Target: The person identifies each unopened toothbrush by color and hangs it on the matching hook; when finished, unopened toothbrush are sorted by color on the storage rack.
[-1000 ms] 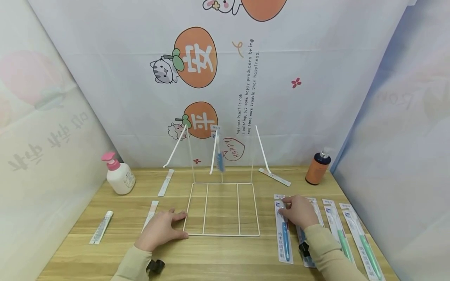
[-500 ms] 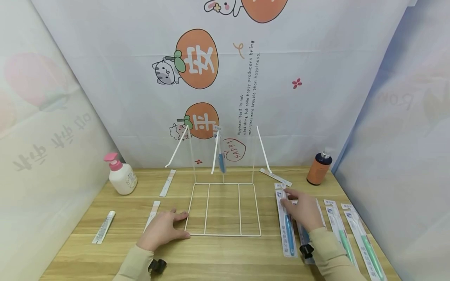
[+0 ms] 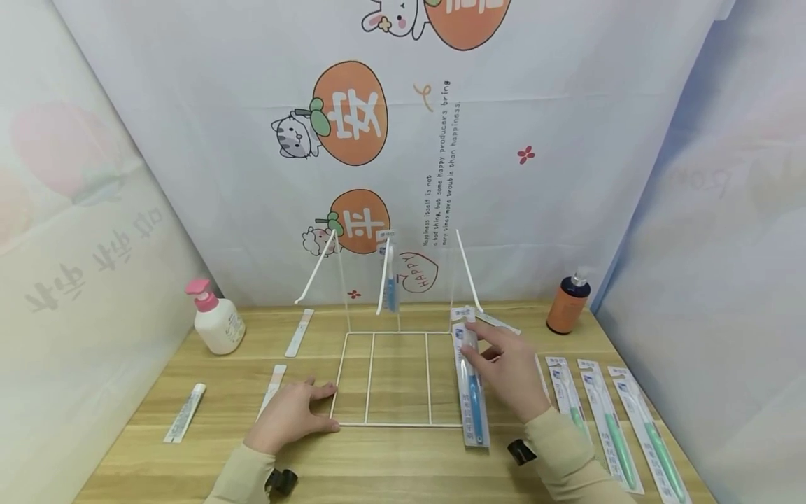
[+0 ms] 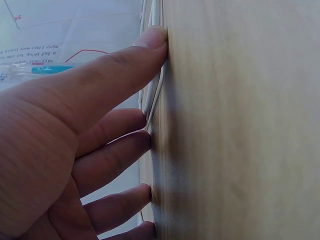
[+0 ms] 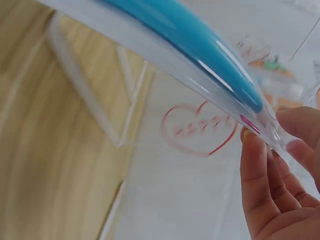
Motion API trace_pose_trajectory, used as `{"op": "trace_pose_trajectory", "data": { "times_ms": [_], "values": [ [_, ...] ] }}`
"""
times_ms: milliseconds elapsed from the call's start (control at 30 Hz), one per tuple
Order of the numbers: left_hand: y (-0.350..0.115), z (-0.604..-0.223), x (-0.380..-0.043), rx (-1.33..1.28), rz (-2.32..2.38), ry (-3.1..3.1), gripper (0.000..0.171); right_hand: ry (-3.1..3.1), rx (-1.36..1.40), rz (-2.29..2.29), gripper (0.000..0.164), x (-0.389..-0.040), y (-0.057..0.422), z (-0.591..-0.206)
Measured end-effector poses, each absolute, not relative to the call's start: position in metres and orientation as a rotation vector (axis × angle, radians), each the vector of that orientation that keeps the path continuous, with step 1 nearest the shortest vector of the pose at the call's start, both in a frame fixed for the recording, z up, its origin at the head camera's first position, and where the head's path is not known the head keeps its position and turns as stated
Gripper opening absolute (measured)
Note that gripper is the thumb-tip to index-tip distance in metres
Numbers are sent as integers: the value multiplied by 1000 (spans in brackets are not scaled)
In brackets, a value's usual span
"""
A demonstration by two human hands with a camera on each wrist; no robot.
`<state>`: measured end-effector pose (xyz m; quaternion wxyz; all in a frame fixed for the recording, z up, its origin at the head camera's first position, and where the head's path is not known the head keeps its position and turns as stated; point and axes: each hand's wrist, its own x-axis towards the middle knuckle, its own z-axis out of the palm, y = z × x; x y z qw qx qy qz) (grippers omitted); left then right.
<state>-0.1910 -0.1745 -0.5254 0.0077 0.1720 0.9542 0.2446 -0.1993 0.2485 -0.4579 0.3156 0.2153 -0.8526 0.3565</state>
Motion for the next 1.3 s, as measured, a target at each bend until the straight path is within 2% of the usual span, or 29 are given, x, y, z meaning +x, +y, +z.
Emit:
{"op": "trace_pose_trajectory", "data": {
  "times_ms": [500,733,1200,1300],
  "values": [
    [-174,-526,-190,551,764,2979,73,-1868,852,1257,58,-165,177,-402],
    [-175,-526,-192,573,754,2974,73,-1756,969,1343,40,-149,156,-388],
    [-175,-525,-193,578,752,2977,71,-1734,1022,1238,39,-169,130,-393],
    [-176,-526,-193,571,755,2979,72,-1766,1009,1218,44,-176,128,-395]
  ]
}}
